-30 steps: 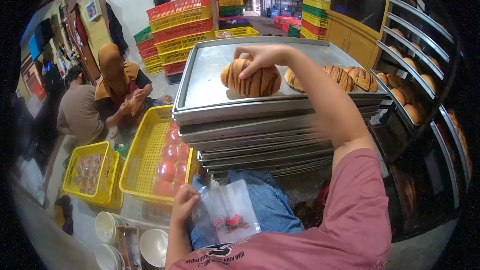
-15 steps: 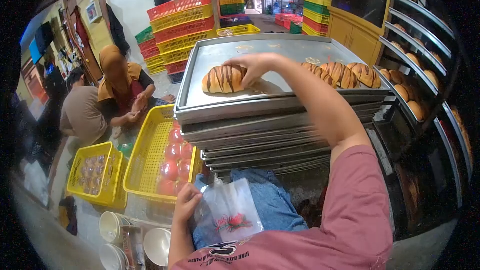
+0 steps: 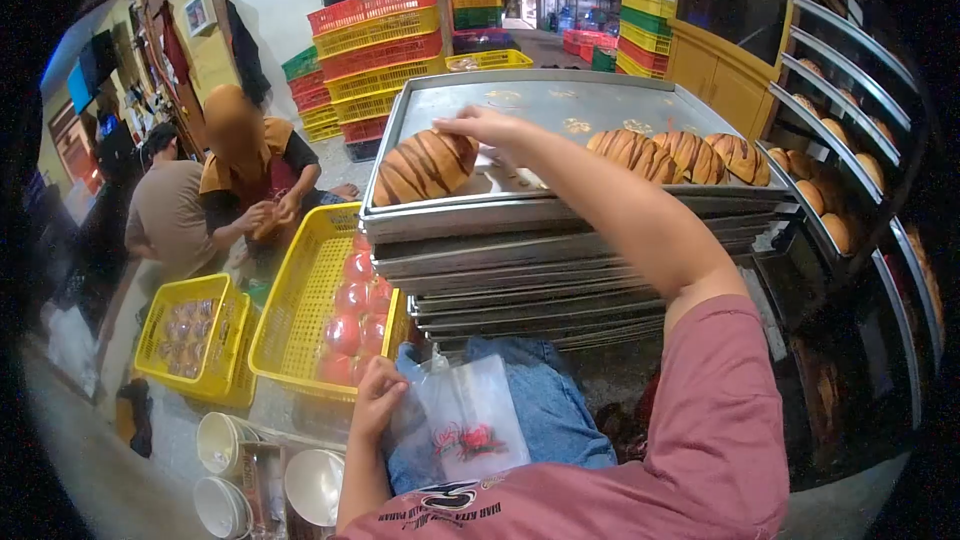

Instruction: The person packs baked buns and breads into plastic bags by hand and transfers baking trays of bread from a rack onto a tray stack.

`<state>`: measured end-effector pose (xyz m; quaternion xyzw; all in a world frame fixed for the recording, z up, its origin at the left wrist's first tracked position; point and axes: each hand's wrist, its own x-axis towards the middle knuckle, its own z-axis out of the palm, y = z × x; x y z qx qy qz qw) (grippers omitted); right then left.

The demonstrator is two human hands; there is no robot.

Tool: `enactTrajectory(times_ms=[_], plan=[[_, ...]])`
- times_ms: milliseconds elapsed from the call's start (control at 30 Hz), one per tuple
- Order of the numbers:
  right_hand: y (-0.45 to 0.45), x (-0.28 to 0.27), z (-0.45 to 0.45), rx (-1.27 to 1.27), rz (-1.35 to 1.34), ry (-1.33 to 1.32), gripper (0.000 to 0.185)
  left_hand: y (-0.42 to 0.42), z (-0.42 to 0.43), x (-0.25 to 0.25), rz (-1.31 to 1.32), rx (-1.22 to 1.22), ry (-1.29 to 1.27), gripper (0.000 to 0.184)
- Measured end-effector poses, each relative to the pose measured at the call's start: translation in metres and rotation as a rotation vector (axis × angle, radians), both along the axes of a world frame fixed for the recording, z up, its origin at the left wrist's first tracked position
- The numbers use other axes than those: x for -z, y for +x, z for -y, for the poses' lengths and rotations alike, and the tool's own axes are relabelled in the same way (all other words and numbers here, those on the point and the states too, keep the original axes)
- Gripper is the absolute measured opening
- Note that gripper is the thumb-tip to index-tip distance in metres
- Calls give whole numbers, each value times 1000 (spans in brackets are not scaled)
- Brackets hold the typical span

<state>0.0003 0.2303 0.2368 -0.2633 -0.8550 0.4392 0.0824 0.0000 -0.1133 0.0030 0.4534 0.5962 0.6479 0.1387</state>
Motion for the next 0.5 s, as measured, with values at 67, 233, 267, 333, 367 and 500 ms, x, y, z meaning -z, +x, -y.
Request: enactTrajectory(times_ms=[67, 233, 267, 333, 367, 500], plan=[[5, -9, 36, -239, -241, -301, 55, 2, 2, -1, 30, -6, 9, 10], [-3, -2, 51, -47, -751, -709, 39, 3, 5, -6, 22, 9, -12, 12], [-3, 2, 54, -55, -749, -711, 39, 3, 6, -5, 26, 21, -4, 12], [3, 11, 67, -165, -804, -885, 58, 2, 5, -2, 44, 17, 3, 13], [4, 10, 71, -86, -712, -787, 65, 2, 5, -1, 63, 21, 9, 14], [10, 6, 77, -161, -840, -570, 63, 0, 6, -2, 71, 28, 32, 13]])
